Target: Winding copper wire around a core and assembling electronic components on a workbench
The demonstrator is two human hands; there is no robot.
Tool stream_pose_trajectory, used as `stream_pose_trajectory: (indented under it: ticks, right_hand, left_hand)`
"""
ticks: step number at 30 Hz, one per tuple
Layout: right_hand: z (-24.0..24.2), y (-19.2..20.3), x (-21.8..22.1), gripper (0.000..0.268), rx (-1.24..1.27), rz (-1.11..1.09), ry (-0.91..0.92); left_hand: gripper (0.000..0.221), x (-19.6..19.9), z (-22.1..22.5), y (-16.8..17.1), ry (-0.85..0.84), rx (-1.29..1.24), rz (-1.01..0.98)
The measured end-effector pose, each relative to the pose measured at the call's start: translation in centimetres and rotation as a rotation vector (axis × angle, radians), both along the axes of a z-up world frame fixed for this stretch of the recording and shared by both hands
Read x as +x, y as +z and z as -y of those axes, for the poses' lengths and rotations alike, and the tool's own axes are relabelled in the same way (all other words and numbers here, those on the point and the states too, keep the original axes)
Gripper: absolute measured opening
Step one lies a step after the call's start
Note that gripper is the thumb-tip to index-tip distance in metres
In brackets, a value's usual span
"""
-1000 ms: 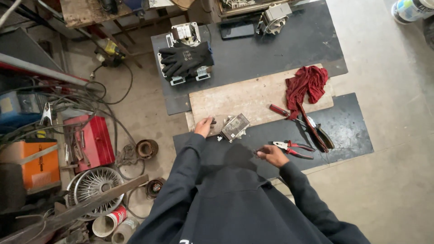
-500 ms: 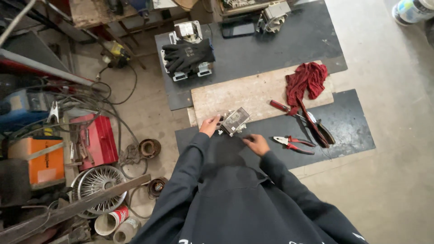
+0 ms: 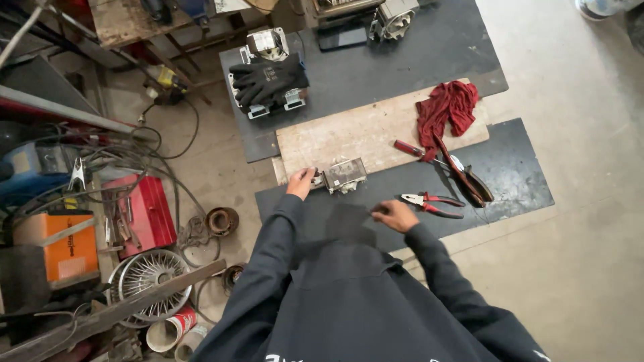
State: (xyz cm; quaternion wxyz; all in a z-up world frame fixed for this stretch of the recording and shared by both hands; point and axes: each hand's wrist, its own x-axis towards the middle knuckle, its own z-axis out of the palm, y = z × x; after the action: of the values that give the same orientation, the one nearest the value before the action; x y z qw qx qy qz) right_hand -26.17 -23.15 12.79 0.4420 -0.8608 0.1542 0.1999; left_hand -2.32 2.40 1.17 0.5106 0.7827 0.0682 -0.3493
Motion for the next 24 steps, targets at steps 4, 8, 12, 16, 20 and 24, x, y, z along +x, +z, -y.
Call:
stream_pose_trajectory:
  ticks: [4,8,12,16,20,24]
  right_hand:
    - [-3.6,-4.4,2.0,0.032,-0.097,-0.032,0.03]
    - [-3.8,-4.6,0.1,0.032,-0.115,-0.083,0.19]
    - [1.3,-7.1,-3.9,0.023,-0.162,-0.227,0.341]
    - [5.2,-7.3,-8.1,0.025,-0.371,-0.634,0.518]
    - [5.6,-3.8,-7.9,0.043,-0.501,-0.557,0.275]
    - [2.8,0.9,-3.0,0.035,-0.366,-0.157,-0.134]
  left_hand:
    - [0.057,-0.9,0.2,2.9,-0.008,0.044,0.011]
    - [0.053,-0.8,-1.3,4.8,0.018,0.078,-0.002]
    - [0.043,0.1,-2.7,2.3,0.095,-0.029,0.05]
    - [0.04,0.6,-2.3,-2.3,0.149,-0.104,0.046]
    - [0.042,-1.0,-1.4,-1.5,0.076,-0.042,0.031]
    - [0.052,-2.1,-1.1,-1.5,0.01,0.072,0.077]
